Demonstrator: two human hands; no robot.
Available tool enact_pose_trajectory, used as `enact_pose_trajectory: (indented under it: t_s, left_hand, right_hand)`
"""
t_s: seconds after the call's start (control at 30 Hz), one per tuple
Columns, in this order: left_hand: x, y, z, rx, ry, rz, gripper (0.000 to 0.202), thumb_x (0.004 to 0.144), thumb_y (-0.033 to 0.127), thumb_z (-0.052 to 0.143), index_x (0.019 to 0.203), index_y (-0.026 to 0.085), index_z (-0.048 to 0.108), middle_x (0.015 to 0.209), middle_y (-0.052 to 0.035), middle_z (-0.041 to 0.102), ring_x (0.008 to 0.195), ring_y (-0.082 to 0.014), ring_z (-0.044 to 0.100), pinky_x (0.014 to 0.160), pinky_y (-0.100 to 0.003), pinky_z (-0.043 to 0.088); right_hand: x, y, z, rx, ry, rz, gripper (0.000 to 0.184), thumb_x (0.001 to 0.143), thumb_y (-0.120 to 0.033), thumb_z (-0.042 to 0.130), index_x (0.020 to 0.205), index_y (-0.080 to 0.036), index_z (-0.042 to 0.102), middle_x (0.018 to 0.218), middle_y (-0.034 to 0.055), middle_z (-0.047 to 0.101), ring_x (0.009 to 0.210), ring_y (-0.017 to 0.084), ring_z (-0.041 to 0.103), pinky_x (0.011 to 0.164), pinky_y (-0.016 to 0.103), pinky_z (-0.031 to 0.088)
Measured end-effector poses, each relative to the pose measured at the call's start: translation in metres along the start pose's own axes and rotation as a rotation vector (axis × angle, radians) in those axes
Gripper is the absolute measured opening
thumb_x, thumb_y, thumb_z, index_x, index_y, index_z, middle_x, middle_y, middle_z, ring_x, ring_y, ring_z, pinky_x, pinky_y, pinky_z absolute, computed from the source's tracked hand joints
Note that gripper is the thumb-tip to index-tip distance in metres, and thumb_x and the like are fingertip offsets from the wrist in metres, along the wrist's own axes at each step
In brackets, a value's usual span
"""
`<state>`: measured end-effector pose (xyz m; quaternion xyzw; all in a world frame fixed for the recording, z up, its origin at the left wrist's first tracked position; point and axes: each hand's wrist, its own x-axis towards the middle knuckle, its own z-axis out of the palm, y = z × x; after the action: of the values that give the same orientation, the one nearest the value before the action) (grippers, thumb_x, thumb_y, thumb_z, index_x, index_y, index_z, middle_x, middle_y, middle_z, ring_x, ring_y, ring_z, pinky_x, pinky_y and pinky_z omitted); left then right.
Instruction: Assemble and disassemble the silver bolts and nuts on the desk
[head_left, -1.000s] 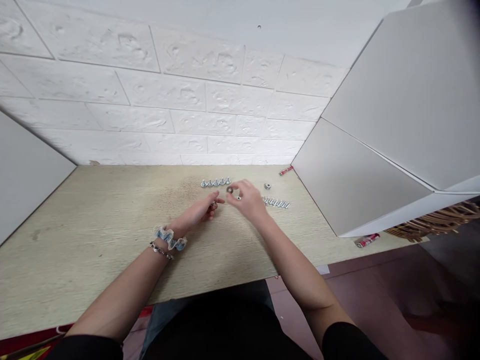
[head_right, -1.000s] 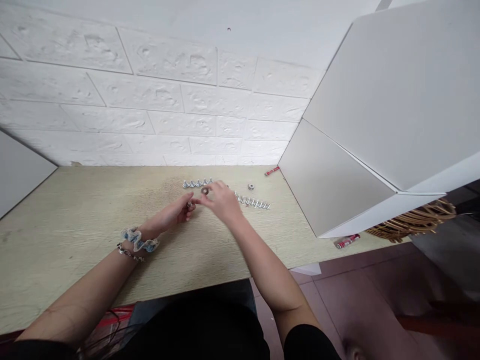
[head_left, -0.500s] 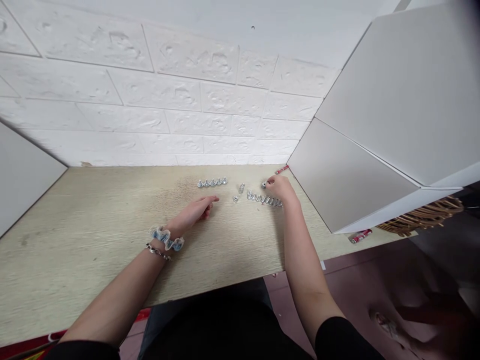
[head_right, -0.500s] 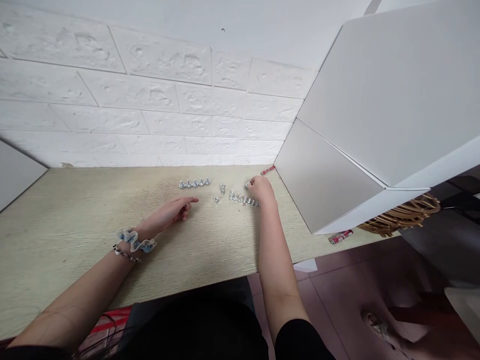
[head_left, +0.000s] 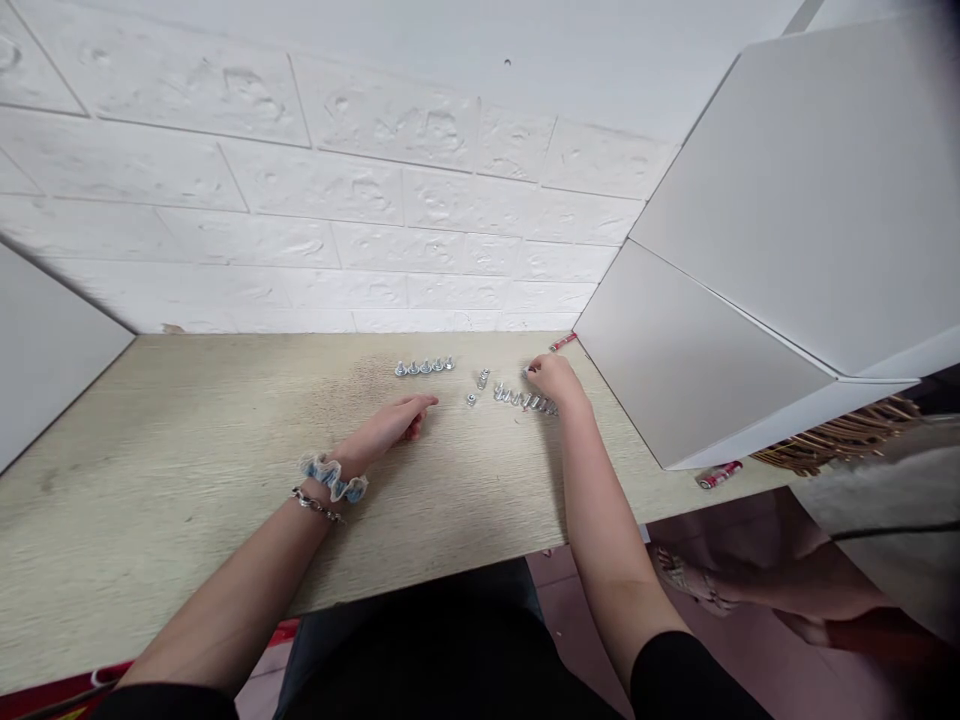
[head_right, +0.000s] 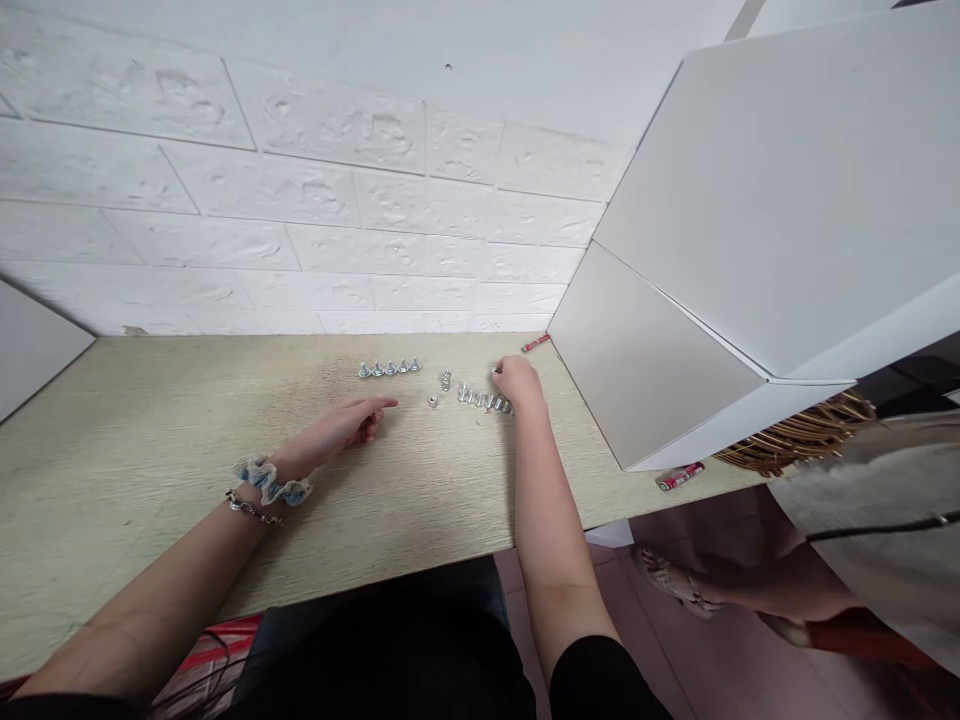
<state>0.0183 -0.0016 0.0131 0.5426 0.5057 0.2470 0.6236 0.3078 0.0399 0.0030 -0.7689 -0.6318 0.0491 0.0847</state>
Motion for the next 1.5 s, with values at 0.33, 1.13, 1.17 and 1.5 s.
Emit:
enact_pose_trajectory:
  t_s: [0.33,1.13,1.17,1.5]
  left_hand:
    - [-0.002,0.002,0.001,0.025,-0.005,0.018,0.048,0.074,0.045,0.051,0.109,0.013,0.058,0.065,0.0021,0.044,0.058,-0.0118,0.043,0.06,-0.026,0.038]
    - [0.004,-0.006,-0.001,-0.125,-0.03,0.027,0.064,0.078,0.06,0.044,0.118,0.011,0.053,0.07,-0.0003,0.046,0.056,-0.0102,0.04,0.057,-0.025,0.038]
    - [0.005,-0.006,0.001,-0.146,-0.03,0.022,0.066,0.079,0.061,0.042,0.12,0.01,0.051,0.071,-0.0003,0.046,0.056,-0.01,0.04,0.057,-0.025,0.038]
    - [0.01,-0.011,0.01,-0.188,-0.131,0.138,0.067,0.071,0.078,0.028,0.075,0.017,0.055,0.058,0.0026,0.037,0.051,-0.0103,0.036,0.05,-0.024,0.035]
  right_hand:
    - [0.0,0.001,0.003,0.004,0.003,-0.008,0.028,0.076,-0.02,0.046,0.091,-0.015,0.068,0.095,0.0112,0.067,0.087,0.017,0.058,0.072,0.022,0.037]
    - [-0.022,-0.028,-0.012,0.276,0.381,-0.179,0.03,0.082,-0.027,0.049,0.104,-0.012,0.062,0.106,0.0119,0.059,0.099,0.021,0.053,0.088,0.032,0.039]
    - [-0.029,-0.038,-0.014,0.357,0.398,-0.242,0.027,0.083,-0.028,0.048,0.1,-0.014,0.063,0.101,0.0098,0.06,0.093,0.019,0.055,0.085,0.031,0.041]
    - [-0.079,-0.121,0.0,0.452,-0.015,-0.795,0.016,0.085,-0.021,0.05,0.088,-0.023,0.066,0.085,-0.0014,0.063,0.082,0.01,0.055,0.073,0.023,0.041]
